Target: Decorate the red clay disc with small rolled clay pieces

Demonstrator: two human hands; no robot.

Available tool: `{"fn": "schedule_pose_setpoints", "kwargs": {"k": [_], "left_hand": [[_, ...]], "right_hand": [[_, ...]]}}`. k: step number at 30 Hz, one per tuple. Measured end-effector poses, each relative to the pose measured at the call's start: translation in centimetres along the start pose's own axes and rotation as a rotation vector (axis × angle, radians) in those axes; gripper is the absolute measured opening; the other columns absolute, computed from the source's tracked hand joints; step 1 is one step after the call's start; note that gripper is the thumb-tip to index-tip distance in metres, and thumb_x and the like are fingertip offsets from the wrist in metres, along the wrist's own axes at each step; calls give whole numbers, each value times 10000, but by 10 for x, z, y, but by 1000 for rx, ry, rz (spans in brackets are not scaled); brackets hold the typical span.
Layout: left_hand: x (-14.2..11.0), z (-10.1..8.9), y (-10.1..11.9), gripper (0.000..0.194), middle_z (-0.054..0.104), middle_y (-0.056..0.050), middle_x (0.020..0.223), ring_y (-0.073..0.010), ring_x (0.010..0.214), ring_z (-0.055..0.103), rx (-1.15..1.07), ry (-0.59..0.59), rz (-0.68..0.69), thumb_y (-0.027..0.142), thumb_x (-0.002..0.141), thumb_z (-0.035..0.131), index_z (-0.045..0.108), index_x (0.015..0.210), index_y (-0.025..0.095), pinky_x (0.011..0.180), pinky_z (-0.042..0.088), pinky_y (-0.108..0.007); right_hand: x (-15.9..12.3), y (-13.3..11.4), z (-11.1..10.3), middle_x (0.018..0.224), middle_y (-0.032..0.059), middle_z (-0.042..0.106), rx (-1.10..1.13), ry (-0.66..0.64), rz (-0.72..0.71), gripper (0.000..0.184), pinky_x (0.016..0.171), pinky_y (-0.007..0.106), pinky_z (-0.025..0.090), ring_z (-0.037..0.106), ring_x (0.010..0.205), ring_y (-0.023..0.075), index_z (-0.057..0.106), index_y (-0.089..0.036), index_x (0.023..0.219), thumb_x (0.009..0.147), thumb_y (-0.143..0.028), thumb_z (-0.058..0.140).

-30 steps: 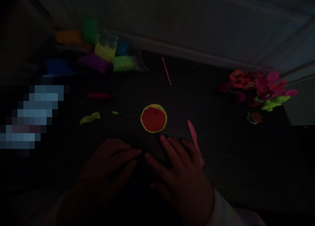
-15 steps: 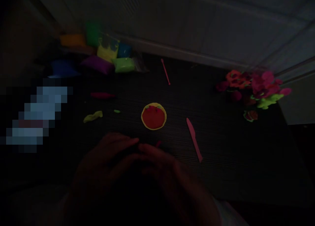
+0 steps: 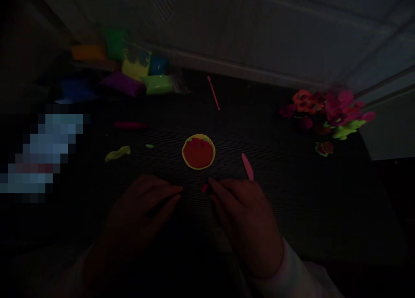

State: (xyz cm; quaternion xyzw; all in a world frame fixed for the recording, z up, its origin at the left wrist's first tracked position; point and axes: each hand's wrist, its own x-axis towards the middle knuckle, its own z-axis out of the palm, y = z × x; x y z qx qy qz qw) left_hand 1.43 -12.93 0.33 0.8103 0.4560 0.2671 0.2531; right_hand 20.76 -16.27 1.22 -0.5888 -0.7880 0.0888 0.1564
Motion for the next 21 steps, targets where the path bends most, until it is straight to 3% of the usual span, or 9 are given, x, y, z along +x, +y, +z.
{"fn": "schedule_pose_setpoints", "kwargs": {"k": [6,15,18,21], "left_hand": [[-1,6,3,127,602,-2,810,-131,766,518,-21,-4,27,187,793,507,589,890,189,718,428,-298],[-2,3,2,138,587,-6,814,-136,765,508,-13,-29,56,169,791,503,590,894,195,700,431,-300],[-3,3,1,144,583,-9,825,-136,777,508,-9,-36,54,182,794,500,586,906,204,697,437,-293],[-3,3,1,145,585,-13,841,-139,796,511,-14,-18,51,184,791,502,583,909,202,710,440,-293]], "right_hand": [[10,-3,5,906,60,594,-16,-35,12,181,690,344,459,538,793,172,605,-191,878,821,-235,439],[3,-18,2,866,35,598,81,-92,32,143,680,335,454,539,772,163,587,-207,886,796,-252,486],[-5,-6,-1,904,56,589,11,10,112,205,696,328,471,550,820,171,563,-194,946,794,-307,484],[-15,14,-9,875,76,590,-156,151,313,289,635,337,487,573,783,193,564,-180,915,790,-414,448]]}}
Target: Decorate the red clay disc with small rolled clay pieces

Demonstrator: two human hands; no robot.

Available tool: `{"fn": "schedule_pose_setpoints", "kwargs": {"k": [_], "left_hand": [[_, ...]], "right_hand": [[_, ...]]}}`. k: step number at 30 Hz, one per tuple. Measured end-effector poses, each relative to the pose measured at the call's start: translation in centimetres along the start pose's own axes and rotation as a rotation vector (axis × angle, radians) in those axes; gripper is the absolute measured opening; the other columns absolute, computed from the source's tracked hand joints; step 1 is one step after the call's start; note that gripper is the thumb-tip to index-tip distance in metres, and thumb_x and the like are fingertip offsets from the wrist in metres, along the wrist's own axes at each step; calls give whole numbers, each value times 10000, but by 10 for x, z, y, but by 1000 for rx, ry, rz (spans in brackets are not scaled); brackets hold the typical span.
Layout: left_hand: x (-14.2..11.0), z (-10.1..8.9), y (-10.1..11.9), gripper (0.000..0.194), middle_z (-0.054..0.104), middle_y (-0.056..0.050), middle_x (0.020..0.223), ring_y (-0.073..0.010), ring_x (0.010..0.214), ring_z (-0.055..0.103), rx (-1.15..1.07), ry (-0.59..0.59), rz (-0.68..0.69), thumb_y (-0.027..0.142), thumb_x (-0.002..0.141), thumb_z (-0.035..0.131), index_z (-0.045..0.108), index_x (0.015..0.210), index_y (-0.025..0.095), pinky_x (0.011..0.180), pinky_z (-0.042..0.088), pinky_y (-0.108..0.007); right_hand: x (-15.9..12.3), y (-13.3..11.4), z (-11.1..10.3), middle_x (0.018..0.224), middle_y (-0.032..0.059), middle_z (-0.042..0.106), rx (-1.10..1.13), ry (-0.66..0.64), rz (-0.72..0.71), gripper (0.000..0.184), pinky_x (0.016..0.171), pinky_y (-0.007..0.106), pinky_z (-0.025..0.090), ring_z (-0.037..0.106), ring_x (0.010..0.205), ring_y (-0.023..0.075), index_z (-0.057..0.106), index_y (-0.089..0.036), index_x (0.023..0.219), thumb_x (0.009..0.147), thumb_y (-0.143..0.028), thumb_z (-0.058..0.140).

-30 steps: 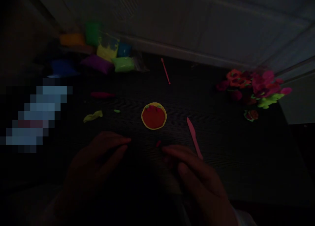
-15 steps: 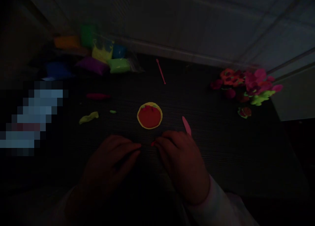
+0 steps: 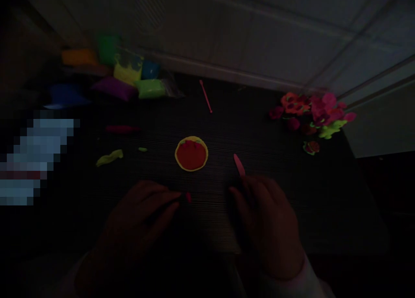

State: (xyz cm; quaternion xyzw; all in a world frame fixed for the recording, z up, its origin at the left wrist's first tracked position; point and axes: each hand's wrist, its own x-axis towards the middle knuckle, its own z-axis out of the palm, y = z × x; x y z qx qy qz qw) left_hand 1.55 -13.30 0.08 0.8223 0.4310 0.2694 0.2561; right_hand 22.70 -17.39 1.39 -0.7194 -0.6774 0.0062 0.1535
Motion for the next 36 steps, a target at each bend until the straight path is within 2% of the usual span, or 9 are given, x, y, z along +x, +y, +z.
{"fn": "schedule_pose_setpoints", "kwargs": {"k": [2,5,9,11,15,18,20,28,36], "left_hand": [[0,0,0,145,586,-16,836,-140,789,513,0,1,4,178,785,507,587,904,195,709,441,-294],[1,1,0,161,586,-23,843,-144,779,506,25,-15,32,166,785,503,592,918,190,698,441,-298],[4,4,0,249,581,-42,925,-178,835,481,139,-76,57,150,788,491,568,1018,202,712,441,-340],[5,6,1,268,577,-42,945,-192,844,474,190,-112,57,142,780,498,564,1030,214,707,440,-357],[7,8,1,203,573,-36,908,-187,815,479,207,-129,39,140,779,498,599,935,224,684,435,-351],[9,8,2,166,571,-34,898,-182,813,480,191,-137,17,148,785,498,602,893,217,693,427,-350],[9,8,2,145,572,-35,902,-182,819,480,182,-150,20,156,789,495,599,876,209,700,426,-349],[10,6,1,114,569,-28,857,-175,821,471,221,-111,130,133,785,484,569,835,191,714,416,-316],[4,-3,5,121,573,-11,844,-160,814,482,152,-112,55,140,769,517,572,859,200,711,417,-294]], "right_hand": [[0,12,-5,834,79,603,-82,-28,55,336,583,338,490,594,722,197,577,-172,880,801,-448,401],[3,19,-9,795,69,625,-126,-125,16,311,524,305,481,609,644,175,593,-171,856,835,-363,349],[9,17,-7,753,65,634,-152,-101,-38,238,548,325,467,602,659,198,593,-176,796,802,-300,390],[10,14,-8,717,54,636,-31,-105,50,214,533,315,470,600,631,194,584,-180,781,782,-322,424],[3,2,-20,579,-18,581,488,-316,372,208,369,204,426,554,481,120,552,-217,767,779,-397,446],[-3,-9,-30,529,-46,539,718,-401,465,196,315,177,395,506,414,97,527,-237,771,789,-408,433],[-5,-15,-34,555,-44,556,732,-392,449,169,329,165,409,518,429,94,524,-242,767,794,-382,433],[-10,-23,-40,610,-42,580,557,-250,206,99,405,147,444,560,495,93,523,-270,790,806,-297,429],[-14,-25,-34,656,-31,602,558,-236,136,99,513,179,485,590,553,107,495,-270,865,817,-251,411]]}}
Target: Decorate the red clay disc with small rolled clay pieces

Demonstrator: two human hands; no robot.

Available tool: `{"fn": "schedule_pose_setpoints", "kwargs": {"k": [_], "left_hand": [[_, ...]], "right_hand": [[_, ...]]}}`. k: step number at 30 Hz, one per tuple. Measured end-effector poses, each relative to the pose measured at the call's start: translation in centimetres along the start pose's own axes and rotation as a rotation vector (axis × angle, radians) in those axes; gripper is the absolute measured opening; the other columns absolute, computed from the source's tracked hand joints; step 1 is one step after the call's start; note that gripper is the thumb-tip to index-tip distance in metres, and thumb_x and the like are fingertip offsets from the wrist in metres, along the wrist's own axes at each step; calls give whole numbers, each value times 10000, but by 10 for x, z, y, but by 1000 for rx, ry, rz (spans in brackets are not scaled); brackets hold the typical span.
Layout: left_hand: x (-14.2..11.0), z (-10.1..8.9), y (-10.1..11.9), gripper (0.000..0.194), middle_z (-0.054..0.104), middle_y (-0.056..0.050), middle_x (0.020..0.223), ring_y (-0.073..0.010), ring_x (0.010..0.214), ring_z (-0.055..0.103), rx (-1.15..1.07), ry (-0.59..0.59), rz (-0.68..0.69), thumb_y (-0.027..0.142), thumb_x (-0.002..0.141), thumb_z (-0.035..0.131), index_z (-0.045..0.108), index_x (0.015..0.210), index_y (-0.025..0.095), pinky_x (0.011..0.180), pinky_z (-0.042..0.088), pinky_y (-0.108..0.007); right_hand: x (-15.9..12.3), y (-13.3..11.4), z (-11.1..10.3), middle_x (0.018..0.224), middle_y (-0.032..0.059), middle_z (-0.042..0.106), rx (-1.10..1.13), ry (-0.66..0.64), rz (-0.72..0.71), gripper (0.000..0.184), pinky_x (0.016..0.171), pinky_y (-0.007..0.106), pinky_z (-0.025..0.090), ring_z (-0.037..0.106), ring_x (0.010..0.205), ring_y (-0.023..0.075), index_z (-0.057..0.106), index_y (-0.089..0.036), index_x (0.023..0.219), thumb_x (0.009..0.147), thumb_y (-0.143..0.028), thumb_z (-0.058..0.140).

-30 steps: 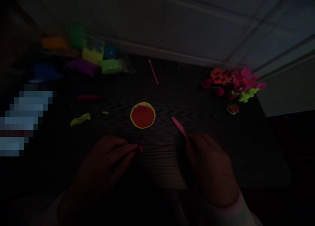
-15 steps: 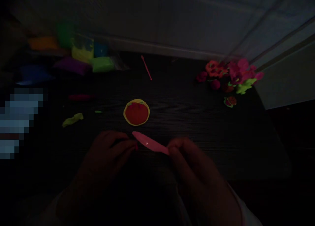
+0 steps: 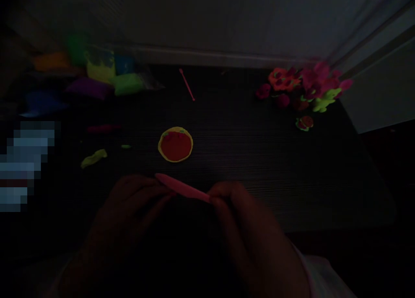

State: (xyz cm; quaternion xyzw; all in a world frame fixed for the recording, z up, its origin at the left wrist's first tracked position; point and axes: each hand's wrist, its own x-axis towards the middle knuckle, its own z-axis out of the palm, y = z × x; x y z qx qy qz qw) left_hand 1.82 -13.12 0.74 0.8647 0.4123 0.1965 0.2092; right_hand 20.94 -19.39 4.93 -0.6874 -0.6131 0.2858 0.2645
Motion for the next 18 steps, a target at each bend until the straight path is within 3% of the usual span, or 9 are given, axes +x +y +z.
{"fn": "schedule_pose_setpoints", "kwargs": {"k": [8,12,16,18], "left_hand": [[-3,3,-3,118,584,-18,853,-162,819,490,24,-6,-4,164,773,525,586,868,197,726,426,-310],[-4,2,-2,128,595,-23,846,-168,817,508,2,43,-36,197,766,528,599,872,200,721,449,-317],[-4,-11,3,177,612,-4,868,-149,799,556,-187,28,-187,219,781,504,583,939,234,691,474,-273],[-3,-18,7,204,632,22,874,-126,766,585,-354,2,-293,233,810,460,572,976,273,640,484,-230]], "right_hand": [[5,4,4,708,-23,615,-53,-33,-60,122,501,165,468,598,608,101,487,-253,883,829,-219,383],[4,6,8,762,-6,589,-128,34,-135,126,562,199,473,578,672,112,467,-252,911,823,-196,395],[2,11,12,777,15,558,-235,101,-352,178,578,256,453,533,688,140,446,-246,917,793,-123,408],[1,12,13,763,6,542,-224,79,-382,204,562,247,438,514,677,133,438,-247,928,784,-104,416]]}}
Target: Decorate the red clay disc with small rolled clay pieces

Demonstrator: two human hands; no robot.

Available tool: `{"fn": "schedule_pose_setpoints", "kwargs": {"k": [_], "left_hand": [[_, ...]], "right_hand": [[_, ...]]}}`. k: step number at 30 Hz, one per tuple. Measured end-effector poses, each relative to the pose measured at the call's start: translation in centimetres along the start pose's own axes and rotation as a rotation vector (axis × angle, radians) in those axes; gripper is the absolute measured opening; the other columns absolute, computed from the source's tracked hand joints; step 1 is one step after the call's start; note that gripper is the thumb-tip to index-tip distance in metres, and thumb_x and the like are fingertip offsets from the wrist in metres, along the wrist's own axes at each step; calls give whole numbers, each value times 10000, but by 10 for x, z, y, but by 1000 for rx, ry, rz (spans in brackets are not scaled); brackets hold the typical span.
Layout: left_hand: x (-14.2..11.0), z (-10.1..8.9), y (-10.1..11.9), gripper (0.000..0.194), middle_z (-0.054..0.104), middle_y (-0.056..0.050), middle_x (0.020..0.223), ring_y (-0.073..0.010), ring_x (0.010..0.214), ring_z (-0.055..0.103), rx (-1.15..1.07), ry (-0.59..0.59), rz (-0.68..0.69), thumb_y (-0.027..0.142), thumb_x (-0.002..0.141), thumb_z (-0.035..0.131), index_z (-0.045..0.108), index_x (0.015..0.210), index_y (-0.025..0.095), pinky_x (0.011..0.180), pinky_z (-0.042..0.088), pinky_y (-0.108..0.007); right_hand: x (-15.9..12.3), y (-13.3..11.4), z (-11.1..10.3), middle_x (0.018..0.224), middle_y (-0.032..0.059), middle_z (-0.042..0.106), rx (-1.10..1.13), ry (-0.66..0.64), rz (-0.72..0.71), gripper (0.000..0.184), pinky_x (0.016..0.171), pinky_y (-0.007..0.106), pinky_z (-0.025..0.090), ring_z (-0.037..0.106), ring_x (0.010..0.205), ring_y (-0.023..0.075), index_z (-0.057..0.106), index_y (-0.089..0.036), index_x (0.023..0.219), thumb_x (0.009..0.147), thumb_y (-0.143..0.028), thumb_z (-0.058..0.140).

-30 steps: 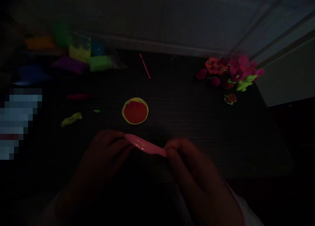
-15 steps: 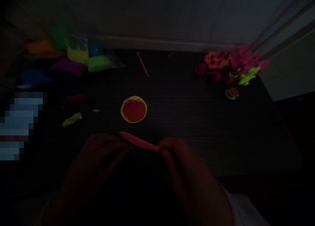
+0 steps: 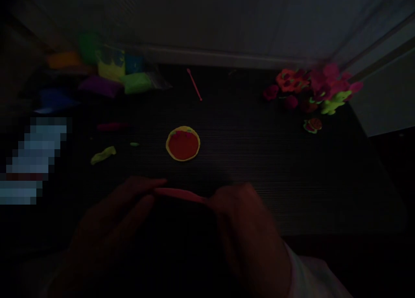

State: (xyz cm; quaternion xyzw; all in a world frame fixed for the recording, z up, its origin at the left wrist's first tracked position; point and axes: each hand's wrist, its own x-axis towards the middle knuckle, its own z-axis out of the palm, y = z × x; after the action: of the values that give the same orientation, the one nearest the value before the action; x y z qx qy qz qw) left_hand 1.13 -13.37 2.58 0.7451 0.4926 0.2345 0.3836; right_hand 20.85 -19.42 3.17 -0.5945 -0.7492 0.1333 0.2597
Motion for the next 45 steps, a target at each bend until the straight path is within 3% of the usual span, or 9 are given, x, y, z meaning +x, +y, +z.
{"fn": "schedule_pose_setpoints", "kwargs": {"k": [2,5,9,14,17,23,26,40,45], "left_hand": [[1,-4,6,204,655,49,840,-110,715,606,-155,-18,-91,258,820,443,582,962,301,585,487,-197],[5,-6,13,158,662,78,708,-89,608,605,-302,-98,-162,274,801,472,629,793,292,510,471,-161],[8,-3,16,216,586,88,521,-59,445,523,-294,-168,-224,267,781,493,604,598,242,397,404,-144],[9,0,12,302,520,79,458,-56,385,459,-216,-122,-289,329,803,452,542,543,207,348,343,-166],[10,1,6,269,550,73,505,-76,438,493,-72,-92,-224,321,818,432,571,615,212,414,378,-189],[10,8,-9,232,579,-11,672,-159,669,507,415,-18,137,261,830,413,573,690,169,656,398,-311],[7,12,-14,257,566,-34,666,-189,681,484,539,-58,169,249,835,390,565,667,167,661,376,-362],[5,17,-15,240,517,-34,628,-199,636,447,696,-23,178,285,822,417,516,630,181,597,354,-354],[-4,15,-20,148,584,-45,780,-189,725,475,617,85,311,203,822,438,572,858,152,650,381,-336]], "right_hand": [[-2,-2,0,748,-2,525,47,-10,30,199,557,232,432,503,665,121,439,-246,926,788,-104,414],[-3,-7,-1,754,-6,517,135,-24,106,165,548,211,435,510,653,109,441,-249,909,800,-131,406],[-1,-10,0,770,-11,541,179,-74,172,156,541,194,439,539,669,102,454,-262,908,807,-149,418],[5,2,1,828,14,619,37,-73,-46,203,626,263,432,569,746,133,505,-223,952,776,-133,464],[5,11,4,933,42,634,-72,-88,-173,285,687,337,396,566,817,173,497,-210,1039,763,-147,468],[-1,17,13,951,63,644,-146,-107,-234,294,711,373,368,539,853,205,505,-163,1063,774,-164,448],[-6,19,15,975,66,640,-164,-140,-253,309,715,368,374,537,859,205,507,-155,1066,759,-154,471],[-7,21,17,976,104,632,-213,-149,-331,284,702,369,395,540,845,204,529,-105,1037,781,-137,409],[-4,17,15,949,92,633,-263,-170,-323,291,667,351,409,542,816,194,529,-122,1050,798,-130,384]]}}
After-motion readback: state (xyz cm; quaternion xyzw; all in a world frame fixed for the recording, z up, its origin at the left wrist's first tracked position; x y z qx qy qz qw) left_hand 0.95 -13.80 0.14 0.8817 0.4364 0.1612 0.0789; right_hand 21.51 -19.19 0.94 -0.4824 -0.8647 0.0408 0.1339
